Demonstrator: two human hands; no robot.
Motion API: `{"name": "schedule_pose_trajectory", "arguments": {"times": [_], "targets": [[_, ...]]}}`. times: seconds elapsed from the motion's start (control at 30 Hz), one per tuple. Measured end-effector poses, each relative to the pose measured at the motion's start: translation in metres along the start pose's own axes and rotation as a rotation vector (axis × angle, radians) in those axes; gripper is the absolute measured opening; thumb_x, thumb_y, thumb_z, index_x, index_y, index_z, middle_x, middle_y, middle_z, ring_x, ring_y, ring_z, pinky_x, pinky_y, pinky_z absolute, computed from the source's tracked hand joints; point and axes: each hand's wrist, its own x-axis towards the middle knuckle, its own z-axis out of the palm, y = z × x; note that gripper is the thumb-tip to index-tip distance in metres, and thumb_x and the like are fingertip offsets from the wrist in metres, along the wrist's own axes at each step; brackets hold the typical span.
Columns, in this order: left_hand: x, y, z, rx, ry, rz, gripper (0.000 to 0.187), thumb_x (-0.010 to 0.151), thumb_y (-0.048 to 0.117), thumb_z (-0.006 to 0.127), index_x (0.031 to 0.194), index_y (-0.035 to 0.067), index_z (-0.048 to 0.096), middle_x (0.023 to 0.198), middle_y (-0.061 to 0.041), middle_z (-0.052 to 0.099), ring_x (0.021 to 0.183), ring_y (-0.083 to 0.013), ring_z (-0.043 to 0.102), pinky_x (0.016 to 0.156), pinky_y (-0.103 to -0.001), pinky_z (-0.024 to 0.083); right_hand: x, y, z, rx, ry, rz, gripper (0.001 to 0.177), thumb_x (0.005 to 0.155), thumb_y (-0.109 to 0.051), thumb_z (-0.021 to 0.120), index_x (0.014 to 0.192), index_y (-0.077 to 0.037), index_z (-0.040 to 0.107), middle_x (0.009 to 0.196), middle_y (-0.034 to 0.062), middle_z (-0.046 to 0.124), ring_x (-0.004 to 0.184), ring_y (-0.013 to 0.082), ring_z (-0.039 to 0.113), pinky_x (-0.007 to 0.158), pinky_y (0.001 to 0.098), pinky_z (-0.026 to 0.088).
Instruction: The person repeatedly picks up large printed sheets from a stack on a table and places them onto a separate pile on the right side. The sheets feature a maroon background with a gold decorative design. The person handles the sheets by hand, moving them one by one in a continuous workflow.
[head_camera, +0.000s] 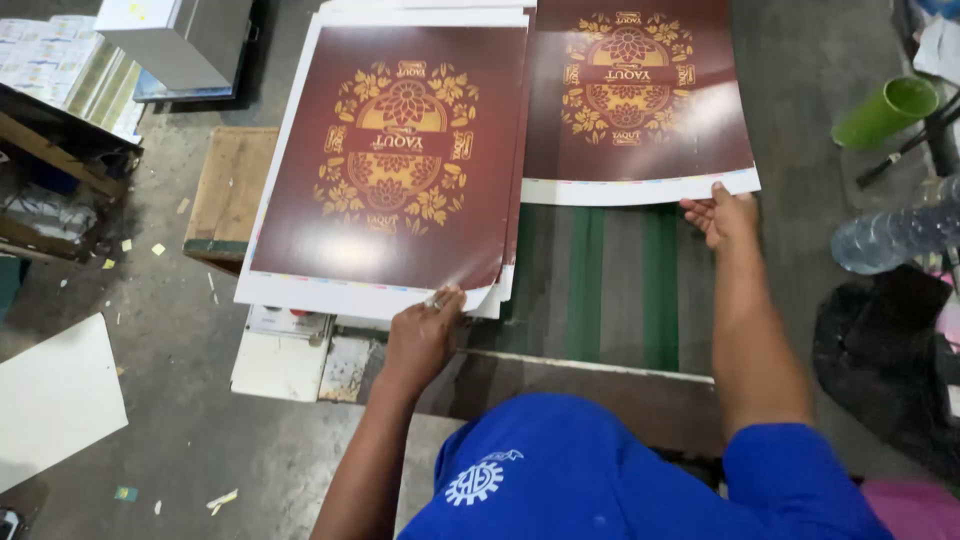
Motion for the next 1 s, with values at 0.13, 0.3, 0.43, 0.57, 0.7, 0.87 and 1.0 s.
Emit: {"name": "schedule_pose_trajectory", "arguments": {"times": [0.13, 0.3, 0.43, 0.57, 0.7, 0.87, 1.0], "targets": [[0.001, 0.001, -0.001, -0.017, 0.062, 0.015, 0.036, 0.084, 0.007, 0.065, 0.120, 0.003, 0.066, 0.113, -0.020, 0.075, 0.087, -0.0343, 0.074, 0.078, -0.046, 0.058, 0.070, -0.011, 0.011, 0.024, 0.013, 0.014, 0.025, 0.114, -0.023, 0.047, 0.122, -0.001, 0.056, 0.095, 0.0141, 0.073, 0.080, 0.0252, 0.076, 0.060, 0.0342, 0.060], [0.002, -0.002, -0.006, -0.092, 0.120, -0.032, 0.034, 0.087, 0.005, 0.066, 0.121, 0.005, 0.068, 0.106, -0.017, 0.076, 0.086, -0.0337, 0.075, 0.075, -0.045, 0.059, 0.087, -0.043, 0.044, 0.241, -0.119, 0.030, 0.019, 0.110, -0.014, 0.049, 0.124, -0.001, 0.051, 0.102, 0.0166, 0.073, 0.092, 0.0299, 0.078, 0.071, 0.0395, 0.067], [0.009, 0.001, -0.023, -0.162, 0.176, -0.160, 0.035, 0.087, -0.001, 0.067, 0.122, 0.004, 0.072, 0.099, -0.017, 0.078, 0.072, -0.0308, 0.074, 0.065, -0.044, 0.057, 0.048, -0.016, 0.058, 0.289, -0.096, 0.004, 0.016, 0.108, -0.010, 0.053, 0.117, -0.002, 0.043, 0.105, 0.0186, 0.071, 0.092, 0.0299, 0.076, 0.071, 0.0406, 0.066], [0.030, 0.019, -0.033, -0.084, 0.433, -0.052, 0.040, 0.087, -0.009, 0.065, 0.126, 0.001, 0.068, 0.111, -0.018, 0.076, 0.085, -0.0327, 0.075, 0.077, -0.043, 0.059, -0.113, -0.006, 0.126, 0.089, -0.298, -0.107, 0.039, 0.104, -0.016, 0.060, 0.139, 0.000, 0.052, 0.101, 0.0181, 0.073, 0.077, 0.0221, 0.069, 0.057, 0.0308, 0.055], [0.049, 0.054, -0.006, -0.205, 0.410, 0.151, 0.038, 0.090, 0.003, 0.071, 0.127, -0.001, 0.065, 0.121, -0.022, 0.073, 0.110, -0.0363, 0.074, 0.095, -0.043, 0.059, -0.264, -0.028, 0.181, -0.113, -0.780, -0.106, 0.063, 0.093, -0.021, 0.066, 0.150, -0.009, 0.042, 0.119, 0.0120, 0.073, 0.096, 0.0172, 0.074, 0.071, 0.0281, 0.062], [0.066, 0.090, 0.028, -0.200, 0.130, 0.256, 0.047, 0.089, 0.019, 0.071, 0.128, -0.005, 0.064, 0.130, -0.023, 0.069, 0.125, -0.0359, 0.065, 0.111, -0.049, 0.048, -0.283, 0.042, 0.146, 0.309, -0.577, 0.026, 0.040, 0.107, -0.013, 0.063, 0.144, -0.002, 0.053, 0.115, 0.0067, 0.064, 0.096, 0.0138, 0.063, 0.078, 0.0302, 0.056], [0.060, 0.074, 0.040, -0.141, -0.066, 0.274, 0.049, 0.094, 0.033, 0.072, 0.128, -0.002, 0.064, 0.132, -0.020, 0.065, 0.132, -0.0350, 0.057, 0.116, -0.055, 0.035, -0.273, -0.005, 0.106, 0.306, -0.170, -0.039, 0.029, 0.105, -0.013, 0.056, 0.132, -0.005, 0.053, 0.102, 0.0106, 0.072, 0.081, 0.0206, 0.074, 0.061, 0.0331, 0.059]]}}
